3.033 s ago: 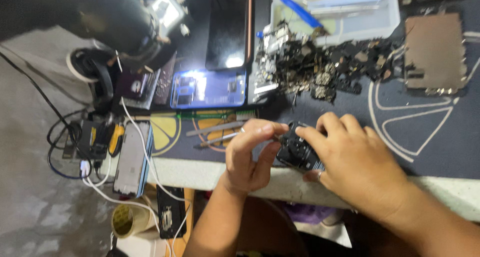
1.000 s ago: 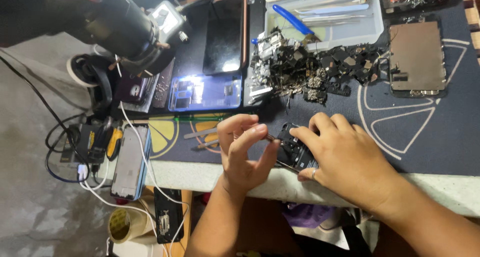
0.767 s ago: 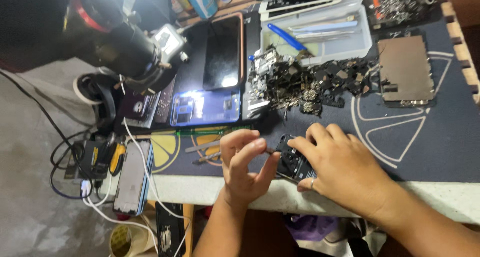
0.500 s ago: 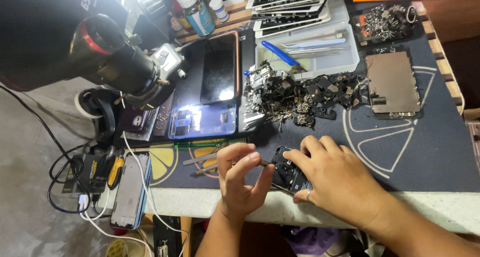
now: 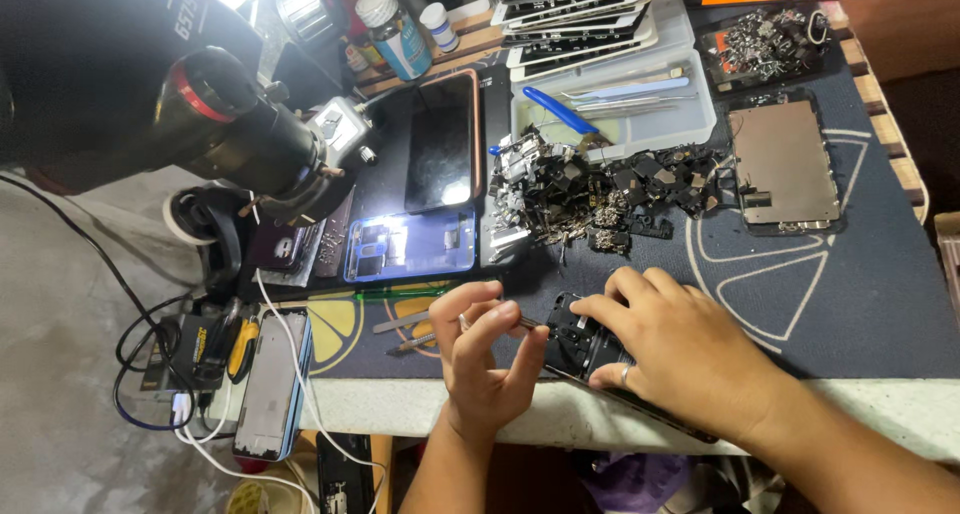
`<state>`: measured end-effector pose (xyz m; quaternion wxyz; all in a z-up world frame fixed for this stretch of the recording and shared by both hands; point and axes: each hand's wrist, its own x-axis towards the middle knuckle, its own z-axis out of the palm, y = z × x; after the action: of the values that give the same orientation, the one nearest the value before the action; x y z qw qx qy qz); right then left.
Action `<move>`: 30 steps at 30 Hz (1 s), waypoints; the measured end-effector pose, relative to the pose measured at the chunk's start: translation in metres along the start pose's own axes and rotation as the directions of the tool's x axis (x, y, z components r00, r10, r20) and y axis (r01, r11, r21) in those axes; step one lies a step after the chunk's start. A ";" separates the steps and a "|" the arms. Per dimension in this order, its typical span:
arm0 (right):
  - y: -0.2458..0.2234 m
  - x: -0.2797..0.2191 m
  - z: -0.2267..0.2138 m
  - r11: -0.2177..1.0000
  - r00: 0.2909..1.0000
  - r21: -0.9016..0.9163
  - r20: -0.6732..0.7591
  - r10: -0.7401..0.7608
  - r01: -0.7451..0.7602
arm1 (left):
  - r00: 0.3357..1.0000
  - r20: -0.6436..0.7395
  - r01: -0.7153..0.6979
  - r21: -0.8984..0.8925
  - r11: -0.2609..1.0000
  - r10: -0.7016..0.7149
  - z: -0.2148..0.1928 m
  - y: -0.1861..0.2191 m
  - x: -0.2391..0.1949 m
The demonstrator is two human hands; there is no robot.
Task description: The person disassembles a blue smartphone, removes the back cover, and uses a screwdriver to remove screws from the internal frame. The person then handles the battery and internal components while working at a cluttered electronics repair bench.
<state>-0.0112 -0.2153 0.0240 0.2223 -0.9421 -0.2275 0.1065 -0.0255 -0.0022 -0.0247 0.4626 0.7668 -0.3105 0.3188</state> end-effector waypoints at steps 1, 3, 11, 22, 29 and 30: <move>-0.001 0.001 -0.002 1.000 1.000 -0.007 0.012 0.008 -0.008 | 1.000 0.001 -0.007 0.000 1.000 0.007 0.000 0.000 0.000; -0.004 0.001 -0.005 0.999 0.999 -0.020 0.036 0.026 -0.025 | 1.000 0.020 0.005 -0.028 1.000 -0.004 0.000 -0.001 -0.001; -0.001 0.002 -0.006 0.999 1.000 0.037 -0.018 0.022 -0.021 | 1.000 0.016 -0.018 -0.050 0.999 0.019 0.000 0.000 0.002; 0.008 0.009 -0.006 0.941 0.939 0.275 -0.223 0.261 -0.196 | 1.000 0.004 -0.024 -0.033 0.999 0.024 0.001 0.000 0.004; 0.012 0.010 0.000 0.941 0.960 0.328 -0.281 0.010 0.086 | 0.999 0.036 -0.036 -0.075 0.997 0.038 -0.003 -0.002 0.005; 0.012 0.011 0.002 0.940 0.952 0.299 -0.299 -0.070 0.163 | 0.999 0.030 -0.031 -0.093 0.995 0.034 -0.002 -0.003 0.004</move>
<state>0.0025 -0.2191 0.0154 0.4084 -0.8836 -0.2287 -0.0080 -0.0209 -0.0002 -0.0222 0.4874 0.7443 -0.3445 0.2996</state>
